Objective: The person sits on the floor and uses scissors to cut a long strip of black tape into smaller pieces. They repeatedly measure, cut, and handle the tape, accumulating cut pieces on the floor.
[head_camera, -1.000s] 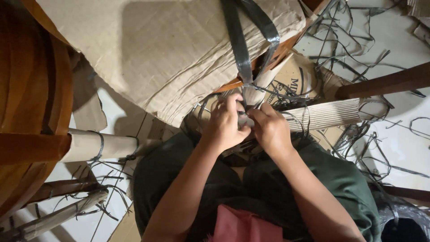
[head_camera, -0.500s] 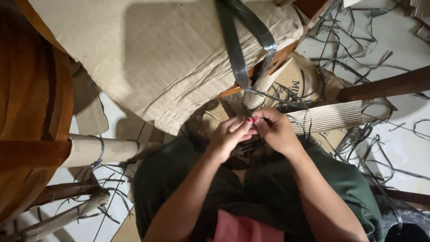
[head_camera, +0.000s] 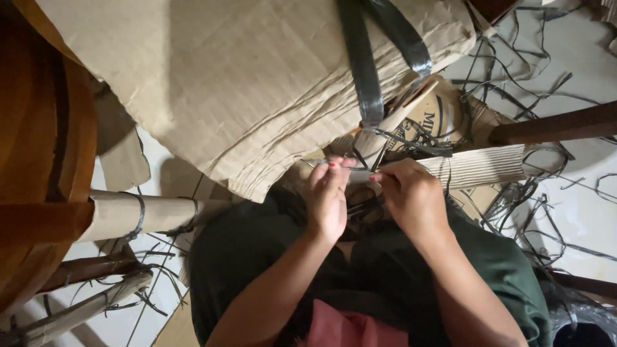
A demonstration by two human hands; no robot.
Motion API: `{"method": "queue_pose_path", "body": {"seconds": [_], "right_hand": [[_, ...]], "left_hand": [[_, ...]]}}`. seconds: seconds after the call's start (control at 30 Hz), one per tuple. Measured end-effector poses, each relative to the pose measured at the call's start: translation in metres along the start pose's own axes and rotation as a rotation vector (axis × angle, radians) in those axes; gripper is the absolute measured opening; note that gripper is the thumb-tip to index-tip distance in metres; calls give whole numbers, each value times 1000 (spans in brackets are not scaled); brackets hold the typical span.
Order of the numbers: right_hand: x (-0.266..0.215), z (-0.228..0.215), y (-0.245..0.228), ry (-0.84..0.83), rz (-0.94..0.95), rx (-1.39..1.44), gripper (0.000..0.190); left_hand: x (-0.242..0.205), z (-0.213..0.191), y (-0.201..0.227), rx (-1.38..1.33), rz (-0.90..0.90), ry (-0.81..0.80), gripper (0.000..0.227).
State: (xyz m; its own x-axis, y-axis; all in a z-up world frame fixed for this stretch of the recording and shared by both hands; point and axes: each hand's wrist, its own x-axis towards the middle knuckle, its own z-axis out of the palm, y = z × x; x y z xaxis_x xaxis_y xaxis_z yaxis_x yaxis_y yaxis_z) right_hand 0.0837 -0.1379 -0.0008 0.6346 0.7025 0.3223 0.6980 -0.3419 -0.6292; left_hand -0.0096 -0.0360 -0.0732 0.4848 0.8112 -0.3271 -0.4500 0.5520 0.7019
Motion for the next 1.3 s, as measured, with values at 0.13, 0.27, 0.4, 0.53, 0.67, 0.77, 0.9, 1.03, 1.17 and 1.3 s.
{"method": "queue_pose_path", "body": {"seconds": [0.13,0.27,0.4,0.53,0.67,0.77,0.9,1.03,1.17,1.3], "right_hand": [[6,-1,-6,-74,24,142,11],[14,0,-24,-99,-138,370,16],[17,6,-28,-151,-175,531,20],[12,4,-20,-151,-197,451,20],[16,-15,-12,-240,-77,334,10],[21,-20,6,-256,-13,324,10],[24,1,40,-187,38,263,8],[27,8,45,-183,41,230,14],[16,13,47,-164,27,238,19],[9,4,34,-135,19,224,26]], "left_hand": [[26,2,-2,10,-89,-5,34],[35,16,-3,24,-85,54,19],[53,21,-9,123,-121,133,24],[101,-6,-46,390,-135,211,19],[101,4,-30,337,-127,203,15],[103,10,-20,293,-120,200,16],[100,21,-11,236,-123,184,22],[68,32,9,193,-117,148,29],[22,30,30,137,-106,126,39],[-14,28,13,358,74,-49,33]]}}
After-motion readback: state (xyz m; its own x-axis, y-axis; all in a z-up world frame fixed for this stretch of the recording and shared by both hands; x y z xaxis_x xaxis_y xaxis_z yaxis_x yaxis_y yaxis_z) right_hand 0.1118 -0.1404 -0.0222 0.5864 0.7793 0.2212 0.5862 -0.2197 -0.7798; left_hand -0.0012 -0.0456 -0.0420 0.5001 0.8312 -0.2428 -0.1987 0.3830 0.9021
